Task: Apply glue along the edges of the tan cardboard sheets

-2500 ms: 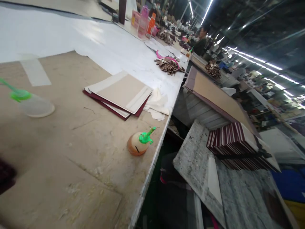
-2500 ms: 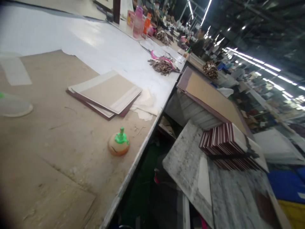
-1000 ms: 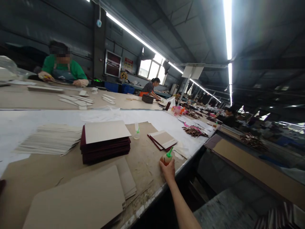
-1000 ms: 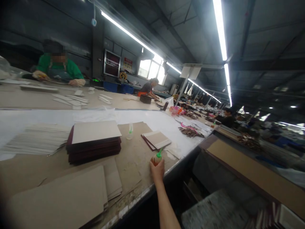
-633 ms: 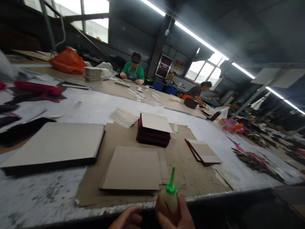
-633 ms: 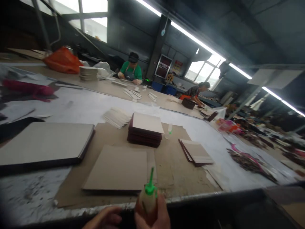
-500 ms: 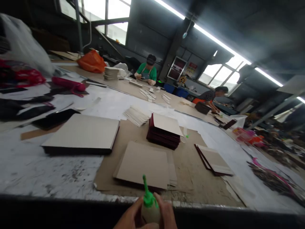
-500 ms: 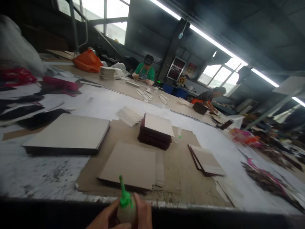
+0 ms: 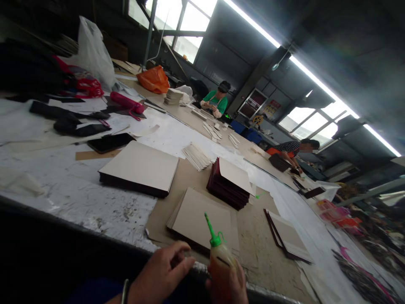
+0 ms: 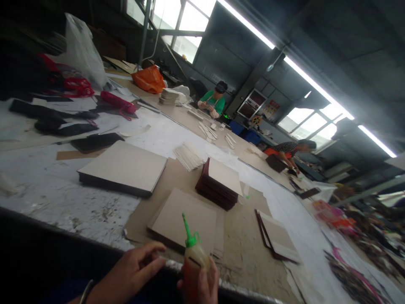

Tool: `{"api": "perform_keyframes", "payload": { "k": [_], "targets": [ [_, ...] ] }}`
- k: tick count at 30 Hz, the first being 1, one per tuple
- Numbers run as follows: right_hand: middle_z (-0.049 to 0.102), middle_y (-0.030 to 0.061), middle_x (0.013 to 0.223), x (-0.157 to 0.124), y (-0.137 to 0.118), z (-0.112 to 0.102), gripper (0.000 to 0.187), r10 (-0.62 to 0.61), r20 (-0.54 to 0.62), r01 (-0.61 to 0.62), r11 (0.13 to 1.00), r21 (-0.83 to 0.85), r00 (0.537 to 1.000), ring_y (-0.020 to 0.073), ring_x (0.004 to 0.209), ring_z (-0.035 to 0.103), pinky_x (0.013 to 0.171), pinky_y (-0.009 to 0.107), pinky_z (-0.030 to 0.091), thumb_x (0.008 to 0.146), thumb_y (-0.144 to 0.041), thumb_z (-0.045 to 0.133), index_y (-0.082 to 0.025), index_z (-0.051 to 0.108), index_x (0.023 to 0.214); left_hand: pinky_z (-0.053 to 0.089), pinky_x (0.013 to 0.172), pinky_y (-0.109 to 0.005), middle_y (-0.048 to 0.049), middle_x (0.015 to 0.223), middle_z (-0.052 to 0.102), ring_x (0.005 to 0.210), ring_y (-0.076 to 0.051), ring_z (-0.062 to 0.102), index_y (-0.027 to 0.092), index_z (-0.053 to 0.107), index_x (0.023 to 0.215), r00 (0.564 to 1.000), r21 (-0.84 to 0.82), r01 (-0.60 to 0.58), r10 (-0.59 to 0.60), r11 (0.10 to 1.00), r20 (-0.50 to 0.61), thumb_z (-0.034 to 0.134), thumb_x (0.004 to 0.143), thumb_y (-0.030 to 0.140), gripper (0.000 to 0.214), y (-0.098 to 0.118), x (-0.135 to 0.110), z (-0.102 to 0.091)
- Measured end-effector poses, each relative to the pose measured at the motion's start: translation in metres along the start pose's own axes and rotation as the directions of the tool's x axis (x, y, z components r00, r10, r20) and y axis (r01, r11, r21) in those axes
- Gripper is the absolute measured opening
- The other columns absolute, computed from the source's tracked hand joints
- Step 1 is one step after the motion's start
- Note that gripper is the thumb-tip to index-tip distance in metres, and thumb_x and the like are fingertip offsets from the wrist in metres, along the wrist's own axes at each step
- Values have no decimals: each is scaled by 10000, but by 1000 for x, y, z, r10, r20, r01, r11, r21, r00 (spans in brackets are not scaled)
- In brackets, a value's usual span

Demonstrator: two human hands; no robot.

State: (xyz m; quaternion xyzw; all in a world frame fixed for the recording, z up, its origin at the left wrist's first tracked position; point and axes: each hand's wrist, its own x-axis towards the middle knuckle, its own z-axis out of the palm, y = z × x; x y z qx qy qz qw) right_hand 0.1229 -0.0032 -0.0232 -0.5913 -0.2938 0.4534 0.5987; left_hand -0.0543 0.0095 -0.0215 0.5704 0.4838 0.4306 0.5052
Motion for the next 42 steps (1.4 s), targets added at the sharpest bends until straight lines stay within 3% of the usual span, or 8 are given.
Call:
{"api": "perform_keyframes", "payload": {
  "k": [3, 5, 7, 13, 19, 25, 30, 42],
  "targets": [
    [652, 52, 842, 19, -23, 1, 621, 80, 106, -84, 996, 35, 991, 223, 661, 639, 486, 290, 495, 649, -537, 694, -246, 424, 1126, 523, 777, -322, -69, 914, 659, 834, -209, 625, 188, 605, 1014, 873, 353, -199, 329, 914, -360, 547, 802, 457, 348, -31, 16, -22],
    [644, 43, 849, 31, -36, 8, 657, 58, 117, -54, 998, -31, 991, 209, 659, 627, 497, 276, 483, 603, -538, 732, -239, 432, 1105, 521, 835, -329, -77, 992, 646, 933, -216, 616, 197, 590, 1046, 775, 522, -281, 511, 806, -372, 545, 814, 470, 361, -49, 29, -34],
    [632, 50, 897, 42, -45, 16, 703, -32, 101, 52, 978, -204, 994, 220, 724, 625, 556, 288, 497, 561, -522, 765, -235, 436, 1112, 529, 834, -306, -75, 994, 644, 941, -203, 621, 195, 578, 1064, 741, 622, -313, 594, 718, -313, 507, 841, 482, 370, -61, 40, -41],
    [592, 69, 999, 57, -53, 33, 551, -274, 252, 368, 780, -507, 928, 215, 834, 608, 740, 318, 506, 664, -499, 681, -211, 476, 1087, 526, 806, -213, -48, 950, 661, 872, -150, 646, 197, 584, 1040, 725, 719, -360, 663, 595, -186, 467, 873, 468, 339, -68, 54, -47],
    [551, 71, 1062, 74, -47, 28, 494, -295, 340, 448, 651, -613, 893, 218, 896, 586, 808, 343, 495, 720, -453, 651, -224, 473, 1120, 493, 852, -186, -62, 1013, 645, 925, -128, 629, 172, 526, 1168, 782, 717, -336, 605, 611, -149, 451, 895, 430, 383, -62, 50, -49],
    [532, 80, 1058, 98, -47, 35, 444, -377, 553, 669, 442, -598, 743, 230, 912, 575, 812, 397, 499, 765, -403, 631, -226, 453, 1130, 510, 820, -179, -46, 993, 642, 912, -125, 628, 218, 571, 1115, 794, 677, -322, 578, 662, -187, 492, 886, 376, 289, -60, 49, -47],
    [512, 78, 1033, 108, -50, 50, 403, -434, 614, 752, 385, -536, 660, 229, 900, 567, 780, 405, 502, 796, -372, 603, -230, 433, 1133, 513, 822, -191, -56, 1007, 637, 915, -131, 625, 209, 570, 1127, 803, 671, -315, 566, 671, -189, 505, 883, 353, 291, -63, 48, -47],
    [472, 63, 1014, 130, -55, 69, 364, -443, 688, 818, 301, -490, 575, 223, 935, 499, 813, 402, 454, 804, -324, 611, -234, 432, 1109, 520, 811, -216, -66, 1009, 633, 916, -148, 621, 206, 567, 1122, 824, 644, -298, 530, 704, -198, 516, 880, 323, 274, -60, 48, -47]
  ]
}}
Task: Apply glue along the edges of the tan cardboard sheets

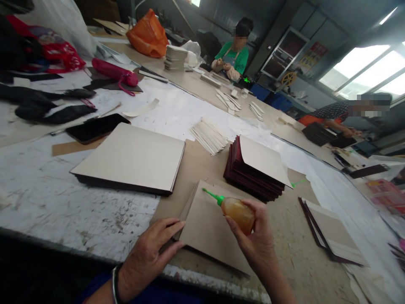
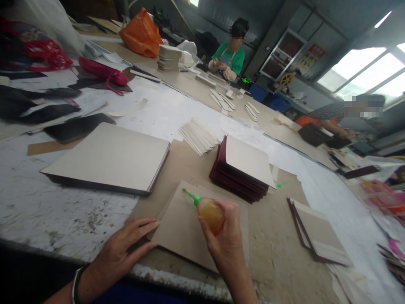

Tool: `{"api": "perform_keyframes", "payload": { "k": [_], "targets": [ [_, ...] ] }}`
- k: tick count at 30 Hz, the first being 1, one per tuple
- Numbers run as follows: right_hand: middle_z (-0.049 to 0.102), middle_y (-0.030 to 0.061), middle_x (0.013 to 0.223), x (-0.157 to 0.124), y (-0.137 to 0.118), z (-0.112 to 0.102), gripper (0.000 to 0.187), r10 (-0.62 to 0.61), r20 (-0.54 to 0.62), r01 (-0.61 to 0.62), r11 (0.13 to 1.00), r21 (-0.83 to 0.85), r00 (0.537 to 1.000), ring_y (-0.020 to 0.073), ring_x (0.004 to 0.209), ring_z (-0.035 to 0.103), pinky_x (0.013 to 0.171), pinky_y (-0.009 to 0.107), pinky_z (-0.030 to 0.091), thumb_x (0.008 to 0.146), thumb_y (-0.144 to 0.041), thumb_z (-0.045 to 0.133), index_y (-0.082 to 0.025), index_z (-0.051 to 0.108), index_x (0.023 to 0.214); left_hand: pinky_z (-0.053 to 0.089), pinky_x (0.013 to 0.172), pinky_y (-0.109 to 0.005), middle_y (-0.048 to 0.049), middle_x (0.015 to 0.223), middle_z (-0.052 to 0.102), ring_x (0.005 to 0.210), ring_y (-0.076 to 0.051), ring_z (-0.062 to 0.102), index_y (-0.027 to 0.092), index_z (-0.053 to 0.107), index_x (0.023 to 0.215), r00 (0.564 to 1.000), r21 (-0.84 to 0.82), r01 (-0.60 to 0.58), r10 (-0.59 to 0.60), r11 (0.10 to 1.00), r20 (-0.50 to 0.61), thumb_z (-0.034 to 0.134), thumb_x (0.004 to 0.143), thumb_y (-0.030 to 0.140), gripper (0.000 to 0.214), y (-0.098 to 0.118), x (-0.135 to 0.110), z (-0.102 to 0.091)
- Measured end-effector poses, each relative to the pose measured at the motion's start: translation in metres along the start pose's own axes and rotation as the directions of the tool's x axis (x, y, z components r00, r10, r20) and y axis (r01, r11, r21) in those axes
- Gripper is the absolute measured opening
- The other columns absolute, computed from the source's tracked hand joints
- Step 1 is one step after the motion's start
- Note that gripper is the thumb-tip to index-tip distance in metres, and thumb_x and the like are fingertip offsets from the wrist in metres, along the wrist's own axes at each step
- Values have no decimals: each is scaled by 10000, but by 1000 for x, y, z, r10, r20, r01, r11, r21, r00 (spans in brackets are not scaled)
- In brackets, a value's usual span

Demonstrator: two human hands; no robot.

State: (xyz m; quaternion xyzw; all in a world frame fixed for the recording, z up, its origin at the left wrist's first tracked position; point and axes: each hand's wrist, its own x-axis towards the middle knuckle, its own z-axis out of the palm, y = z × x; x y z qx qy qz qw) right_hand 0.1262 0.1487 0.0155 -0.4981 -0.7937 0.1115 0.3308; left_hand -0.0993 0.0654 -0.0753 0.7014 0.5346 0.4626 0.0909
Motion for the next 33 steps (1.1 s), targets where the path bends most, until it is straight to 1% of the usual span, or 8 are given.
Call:
{"api": "perform_keyframes", "payload": {
  "k": [3, 8, 13, 20, 25, 29, 33],
  "targets": [
    [469, 61, 1003, 3, 0, 0, 346, -9, 16, 9, 1000, -8, 1000, 222, 930, 493, 810, 401, 446, 805, -317, 611, -234, 440, 1094, 518, 817, -220, -71, 1023, 626, 932, -150, 613, 201, 561, 1133, 1000, -2, 10, -10, 1000, 22, 517, 880, 309, 279, -1, -1, 0],
    [464, 61, 995, 3, -1, -3, 343, 25, 49, -25, 1000, 0, 999, 227, 917, 500, 806, 411, 446, 803, -338, 611, -233, 443, 1083, 520, 814, -231, -71, 1018, 625, 927, -154, 612, 204, 569, 1124, 1000, -4, 20, -20, 1000, 20, 520, 878, 321, 277, -2, -2, 0],
    [472, 49, 975, 5, -2, -3, 335, 28, 39, -27, 999, -16, 999, 210, 882, 516, 786, 388, 462, 801, -346, 612, -234, 447, 1069, 524, 798, -233, -74, 1009, 626, 918, -153, 615, 203, 572, 1119, 1000, 0, 17, -17, 1000, 15, 503, 887, 322, 270, 0, 0, 0],
    [479, 39, 951, 8, -4, -6, 343, 66, 56, -65, 998, -22, 996, 197, 843, 521, 767, 371, 471, 787, -370, 621, -234, 448, 1050, 532, 794, -243, -74, 1003, 631, 904, -159, 622, 201, 578, 1115, 1000, -30, 28, -28, 999, -1, 523, 875, 315, 271, 0, 0, 1],
    [497, 42, 955, 12, -3, -5, 345, 76, 34, -75, 997, -33, 997, 198, 837, 528, 754, 362, 474, 778, -399, 621, -229, 455, 1028, 533, 792, -238, -68, 997, 633, 904, -159, 622, 210, 586, 1112, 1000, -36, 26, -27, 999, -9, 525, 873, 317, 269, 0, 0, 2],
    [509, 39, 955, 13, -1, -4, 355, 116, 45, -115, 993, -23, 992, 199, 842, 537, 754, 361, 475, 770, -413, 625, -228, 453, 1020, 529, 798, -242, -77, 1009, 621, 913, -158, 616, 196, 571, 1124, 1000, -14, 11, -11, 1000, 6, 514, 880, 315, 278, -1, -1, 2],
    [525, 37, 932, 10, -3, -8, 358, 179, 84, -179, 984, 1, 980, 201, 832, 552, 748, 362, 475, 766, -417, 628, -227, 448, 1010, 528, 800, -246, -77, 1009, 618, 921, -159, 612, 195, 570, 1123, 1000, -18, 17, -16, 1000, 10, 512, 881, 315, 276, -2, -1, 2]
  ]
}}
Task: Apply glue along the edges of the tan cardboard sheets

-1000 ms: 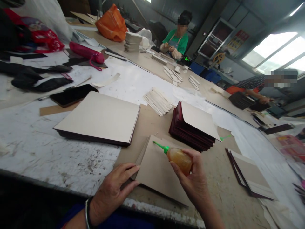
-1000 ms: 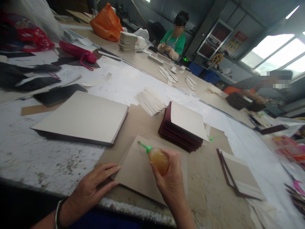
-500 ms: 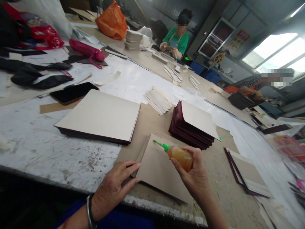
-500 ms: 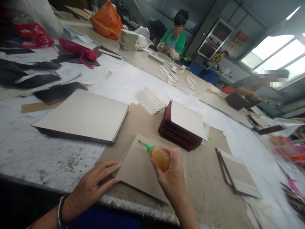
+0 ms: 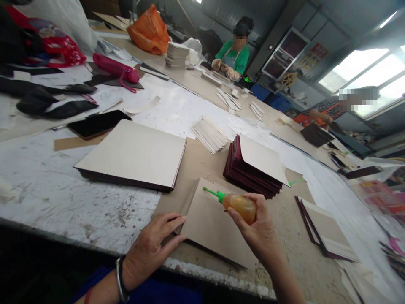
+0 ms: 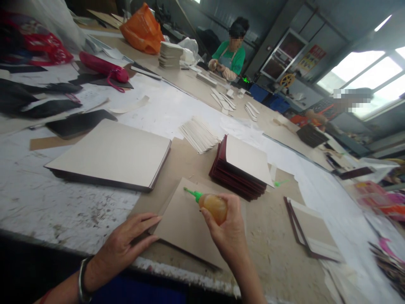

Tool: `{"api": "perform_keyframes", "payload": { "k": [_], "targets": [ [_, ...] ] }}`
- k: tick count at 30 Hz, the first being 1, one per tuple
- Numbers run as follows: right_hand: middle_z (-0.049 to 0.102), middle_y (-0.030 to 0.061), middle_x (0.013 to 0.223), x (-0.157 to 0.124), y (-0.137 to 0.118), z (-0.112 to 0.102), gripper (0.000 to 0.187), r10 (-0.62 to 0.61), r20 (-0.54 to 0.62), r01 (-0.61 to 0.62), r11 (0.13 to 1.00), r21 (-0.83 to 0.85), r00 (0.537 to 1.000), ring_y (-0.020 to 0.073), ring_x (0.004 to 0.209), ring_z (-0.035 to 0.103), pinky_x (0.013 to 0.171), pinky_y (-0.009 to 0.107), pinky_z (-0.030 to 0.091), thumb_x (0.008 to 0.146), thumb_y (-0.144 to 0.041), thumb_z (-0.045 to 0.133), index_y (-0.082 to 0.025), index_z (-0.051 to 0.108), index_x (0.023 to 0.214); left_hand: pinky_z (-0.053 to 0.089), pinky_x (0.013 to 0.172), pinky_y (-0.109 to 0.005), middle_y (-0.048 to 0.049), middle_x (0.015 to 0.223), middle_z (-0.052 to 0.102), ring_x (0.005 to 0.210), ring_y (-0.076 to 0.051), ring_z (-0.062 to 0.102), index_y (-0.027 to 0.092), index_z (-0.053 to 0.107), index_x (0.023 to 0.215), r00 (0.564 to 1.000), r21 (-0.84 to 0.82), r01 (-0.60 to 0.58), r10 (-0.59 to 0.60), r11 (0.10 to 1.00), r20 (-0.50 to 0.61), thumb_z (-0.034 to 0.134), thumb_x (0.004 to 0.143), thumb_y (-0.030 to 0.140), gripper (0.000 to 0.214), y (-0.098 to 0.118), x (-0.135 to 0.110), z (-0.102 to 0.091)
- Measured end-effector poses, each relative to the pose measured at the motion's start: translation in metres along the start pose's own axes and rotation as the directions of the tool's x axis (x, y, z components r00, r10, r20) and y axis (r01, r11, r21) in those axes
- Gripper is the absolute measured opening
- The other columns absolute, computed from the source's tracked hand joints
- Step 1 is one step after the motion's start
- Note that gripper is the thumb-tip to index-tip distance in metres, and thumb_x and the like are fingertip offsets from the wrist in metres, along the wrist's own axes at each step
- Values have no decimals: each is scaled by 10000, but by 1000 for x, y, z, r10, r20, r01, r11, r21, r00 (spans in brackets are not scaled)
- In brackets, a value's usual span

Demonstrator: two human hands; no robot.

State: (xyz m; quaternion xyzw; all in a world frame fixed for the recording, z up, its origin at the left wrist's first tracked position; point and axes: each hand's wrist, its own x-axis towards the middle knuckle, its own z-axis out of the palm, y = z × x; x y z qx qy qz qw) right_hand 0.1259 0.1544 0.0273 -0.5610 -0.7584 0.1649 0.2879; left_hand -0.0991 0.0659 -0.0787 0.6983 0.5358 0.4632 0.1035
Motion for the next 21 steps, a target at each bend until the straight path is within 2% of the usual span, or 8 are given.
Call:
{"api": "perform_keyframes", "payload": {
  "k": [4, 12, 21],
  "targets": [
    [541, 42, 918, -2, -2, -2, 366, 36, 12, -36, 999, 0, 999, 204, 813, 558, 728, 358, 478, 755, -429, 631, -221, 454, 998, 529, 804, -252, -74, 1011, 627, 918, -162, 616, 206, 576, 1128, 1000, -30, 14, -14, 999, -1, 525, 873, 314, 281, 0, 0, 0],
    [527, 45, 936, 5, -3, 0, 361, 19, -16, -19, 1000, 11, 1000, 204, 825, 551, 726, 354, 477, 743, -420, 629, -217, 456, 986, 534, 797, -256, -75, 1010, 631, 916, -167, 619, 215, 587, 1116, 1000, -24, 9, -9, 1000, -17, 530, 871, 329, 276, 0, -1, 0],
    [558, 37, 906, -21, -12, -9, 392, 100, 75, -103, 994, 33, 992, 195, 776, 577, 676, 328, 493, 744, -446, 638, -221, 458, 1009, 528, 816, -284, -87, 1013, 625, 938, -176, 606, 186, 590, 1089, 1000, -17, -1, 1, 1000, -13, 527, 873, 311, 258, -1, -1, 0]
  ]
}}
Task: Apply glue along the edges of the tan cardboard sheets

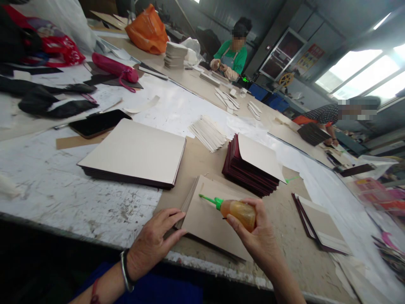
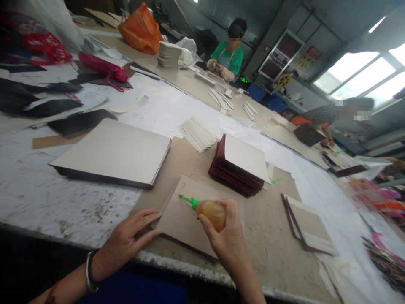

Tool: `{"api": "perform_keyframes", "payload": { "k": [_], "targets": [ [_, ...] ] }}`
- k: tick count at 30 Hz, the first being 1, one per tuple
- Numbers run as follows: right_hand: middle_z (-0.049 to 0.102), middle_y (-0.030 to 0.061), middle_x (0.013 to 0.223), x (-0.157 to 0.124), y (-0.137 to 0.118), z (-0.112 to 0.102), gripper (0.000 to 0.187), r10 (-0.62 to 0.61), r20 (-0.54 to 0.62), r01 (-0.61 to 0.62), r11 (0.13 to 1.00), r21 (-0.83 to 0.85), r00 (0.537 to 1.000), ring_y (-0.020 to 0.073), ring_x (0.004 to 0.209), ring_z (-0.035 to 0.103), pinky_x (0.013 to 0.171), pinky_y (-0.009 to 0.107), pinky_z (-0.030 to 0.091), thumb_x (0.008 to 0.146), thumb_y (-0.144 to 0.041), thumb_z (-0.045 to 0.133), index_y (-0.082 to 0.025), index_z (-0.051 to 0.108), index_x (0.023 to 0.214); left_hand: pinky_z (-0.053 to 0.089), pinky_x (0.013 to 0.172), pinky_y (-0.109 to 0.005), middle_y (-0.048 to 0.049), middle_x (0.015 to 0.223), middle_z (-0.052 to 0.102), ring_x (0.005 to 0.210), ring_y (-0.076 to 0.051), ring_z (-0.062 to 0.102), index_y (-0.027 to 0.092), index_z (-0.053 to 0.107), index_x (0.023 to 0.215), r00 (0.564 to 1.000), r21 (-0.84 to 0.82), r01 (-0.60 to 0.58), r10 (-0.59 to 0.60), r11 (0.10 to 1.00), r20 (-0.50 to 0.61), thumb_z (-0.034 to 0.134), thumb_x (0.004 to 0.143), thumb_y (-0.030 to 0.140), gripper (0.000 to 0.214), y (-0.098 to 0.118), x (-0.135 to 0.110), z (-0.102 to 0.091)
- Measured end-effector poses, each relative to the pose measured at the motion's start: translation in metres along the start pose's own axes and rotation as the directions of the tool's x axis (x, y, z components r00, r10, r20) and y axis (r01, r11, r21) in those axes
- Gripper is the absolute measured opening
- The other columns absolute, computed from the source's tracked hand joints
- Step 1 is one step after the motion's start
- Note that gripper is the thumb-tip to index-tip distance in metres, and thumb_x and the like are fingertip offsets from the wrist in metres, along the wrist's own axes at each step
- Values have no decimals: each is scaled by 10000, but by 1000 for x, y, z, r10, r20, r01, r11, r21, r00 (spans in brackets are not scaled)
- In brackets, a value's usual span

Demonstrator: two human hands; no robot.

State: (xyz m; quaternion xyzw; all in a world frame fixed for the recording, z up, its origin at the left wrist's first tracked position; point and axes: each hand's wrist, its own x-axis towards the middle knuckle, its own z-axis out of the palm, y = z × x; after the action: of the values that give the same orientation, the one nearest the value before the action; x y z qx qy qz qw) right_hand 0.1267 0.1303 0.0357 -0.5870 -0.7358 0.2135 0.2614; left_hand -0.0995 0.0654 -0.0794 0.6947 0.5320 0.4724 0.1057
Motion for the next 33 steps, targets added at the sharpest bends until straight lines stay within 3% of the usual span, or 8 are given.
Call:
{"api": "perform_keyframes", "payload": {
  "k": [10, 21, 33],
  "targets": [
    [563, 37, 924, -31, -14, -2, 376, 81, 25, -83, 994, 69, 996, 192, 761, 571, 688, 316, 488, 731, -436, 640, -218, 477, 990, 532, 799, -282, -96, 985, 633, 912, -174, 615, 162, 613, 1007, 1000, -28, -5, 5, 1000, -13, 513, 878, 323, 229, 2, 0, 0],
    [547, 3, 938, -56, -27, -8, 350, 165, 83, -171, 983, 71, 983, 168, 753, 564, 709, 292, 459, 726, -425, 618, -241, 478, 990, 524, 832, -303, -91, 1017, 627, 937, -181, 604, 171, 592, 1068, 1000, -46, 2, -2, 999, -2, 509, 879, 311, 250, 1, -2, -1],
    [569, 37, 908, -35, -5, -1, 423, 123, -13, -122, 991, 61, 992, 197, 752, 583, 658, 325, 495, 727, -476, 637, -222, 457, 1014, 513, 843, -281, -80, 1039, 610, 957, -173, 596, 191, 581, 1128, 1000, -49, 4, -3, 999, 23, 531, 869, 273, 277, 1, -3, -1]
  ]
}}
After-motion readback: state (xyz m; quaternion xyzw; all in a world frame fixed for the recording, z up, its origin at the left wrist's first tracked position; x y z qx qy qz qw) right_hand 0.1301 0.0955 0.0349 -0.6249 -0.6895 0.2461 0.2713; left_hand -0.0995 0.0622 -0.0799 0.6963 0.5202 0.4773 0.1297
